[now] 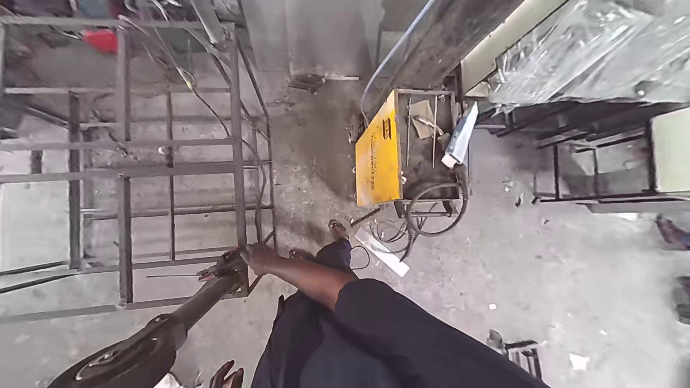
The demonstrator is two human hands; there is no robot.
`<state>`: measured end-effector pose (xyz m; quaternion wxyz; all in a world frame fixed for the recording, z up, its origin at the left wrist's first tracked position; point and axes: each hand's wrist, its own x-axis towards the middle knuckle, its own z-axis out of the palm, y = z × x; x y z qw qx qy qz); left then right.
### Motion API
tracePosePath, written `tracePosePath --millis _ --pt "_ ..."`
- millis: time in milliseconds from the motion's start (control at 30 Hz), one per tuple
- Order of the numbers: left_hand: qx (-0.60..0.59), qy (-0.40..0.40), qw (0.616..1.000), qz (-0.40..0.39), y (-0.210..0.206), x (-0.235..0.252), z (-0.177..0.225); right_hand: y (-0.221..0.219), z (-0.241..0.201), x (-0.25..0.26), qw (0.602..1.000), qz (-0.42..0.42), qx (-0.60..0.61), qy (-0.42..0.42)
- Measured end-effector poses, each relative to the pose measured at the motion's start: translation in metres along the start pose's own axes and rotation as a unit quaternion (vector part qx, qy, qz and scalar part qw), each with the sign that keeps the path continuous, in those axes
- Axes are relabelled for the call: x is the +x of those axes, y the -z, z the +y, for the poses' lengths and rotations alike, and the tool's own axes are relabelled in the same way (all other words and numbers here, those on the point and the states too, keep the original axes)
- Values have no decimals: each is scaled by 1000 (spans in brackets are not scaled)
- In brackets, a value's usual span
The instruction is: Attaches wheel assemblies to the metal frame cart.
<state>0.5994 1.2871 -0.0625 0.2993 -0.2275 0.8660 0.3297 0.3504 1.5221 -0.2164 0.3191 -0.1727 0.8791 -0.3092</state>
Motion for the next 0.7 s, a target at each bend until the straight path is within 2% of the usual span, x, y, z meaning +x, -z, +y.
tracePosePath --millis 167,267,300,333,367,400,433,467,533,567,600,633,667,700 --pt "9 -23 1000 -2 -7 10 19 25 5 -8 1000 -6 -14 7" --pt "26 39 996 -73 -6 1 67 35 4 -13 999 -4 -29 24" --pt "46 34 993 -104 -10 7 70 42 5 -18 999 -4 -28 24" --pt "47 -28 994 -91 -26 18 49 48 11 -26 999 1 -24 22" --pt "-5 -140 990 7 -58 37 8 50 20 -33 999 13 -24 21" --pt "-29 -93 994 -41 -64 48 8 51 29 -40 999 28 -23 19" --pt "-31 -45 995 -79 -65 54 22 52 39 -46 999 39 -21 13" --pt "-23 -32 995 -89 -69 61 34 56 48 -55 999 39 -8 -3" --pt "-15 -53 993 -105 -67 62 80 71 66 -83 998 38 31 -49" --pt "-20 -80 988 -127 -58 53 117 78 79 -100 995 40 50 -71" --pt "-18 -151 979 -134 -53 51 141 83 93 -116 993 42 65 -92" --pt "-8 -260 957 -125 -54 57 151 88 111 -130 989 41 78 -117" --pt "1 -405 911 -75 -60 70 155 90 129 -144 985 44 88 -143" --pt "-5 -531 847 22 -72 79 176 96 146 -160 980 44 97 -168"
